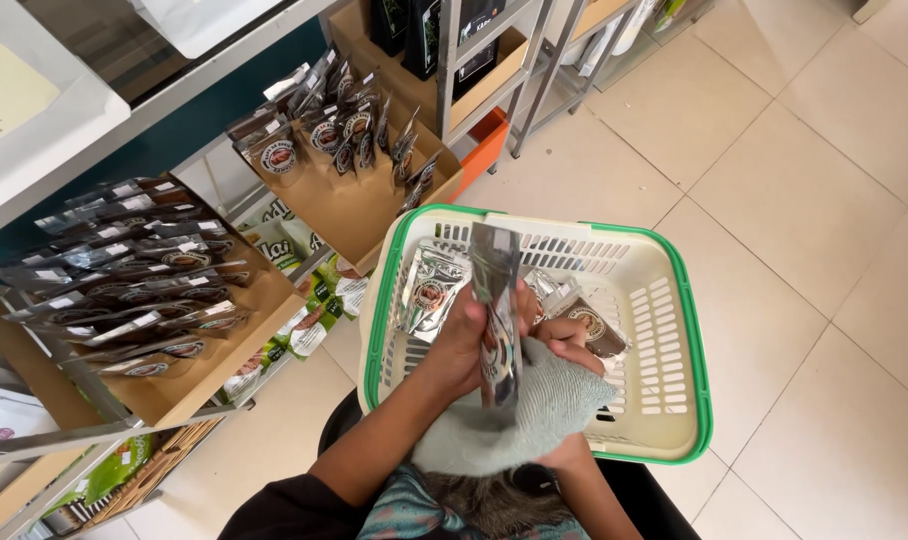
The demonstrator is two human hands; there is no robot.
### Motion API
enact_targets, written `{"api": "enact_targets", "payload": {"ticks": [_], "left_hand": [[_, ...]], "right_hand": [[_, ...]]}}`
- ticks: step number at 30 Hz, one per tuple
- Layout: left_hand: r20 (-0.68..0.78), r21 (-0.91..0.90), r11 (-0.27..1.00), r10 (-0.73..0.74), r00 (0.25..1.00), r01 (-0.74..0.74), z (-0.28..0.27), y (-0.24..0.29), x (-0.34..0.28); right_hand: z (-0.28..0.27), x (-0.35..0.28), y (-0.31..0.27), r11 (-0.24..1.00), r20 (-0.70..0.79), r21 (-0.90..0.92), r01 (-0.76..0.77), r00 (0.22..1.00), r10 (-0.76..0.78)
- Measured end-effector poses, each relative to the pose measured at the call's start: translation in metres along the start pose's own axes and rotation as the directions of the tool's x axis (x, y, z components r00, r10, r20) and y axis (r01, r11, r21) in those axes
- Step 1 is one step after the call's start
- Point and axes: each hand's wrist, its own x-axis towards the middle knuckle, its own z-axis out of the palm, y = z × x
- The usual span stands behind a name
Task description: Wiping small coffee packets with a cloth and placing them into a green shopping basket.
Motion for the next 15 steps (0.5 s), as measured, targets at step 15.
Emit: {"api": "enact_targets", "payload": {"ticks": [15], "left_hand": [[0.190, 0.362, 0.922, -0.218, 0.957, 0.138, 0.030, 0.006, -0.006]], "right_hand": [[-0.016, 0.002, -0.027, 0.488, -0.145, 0.444, -0.752, 0.477, 0.867]]}}
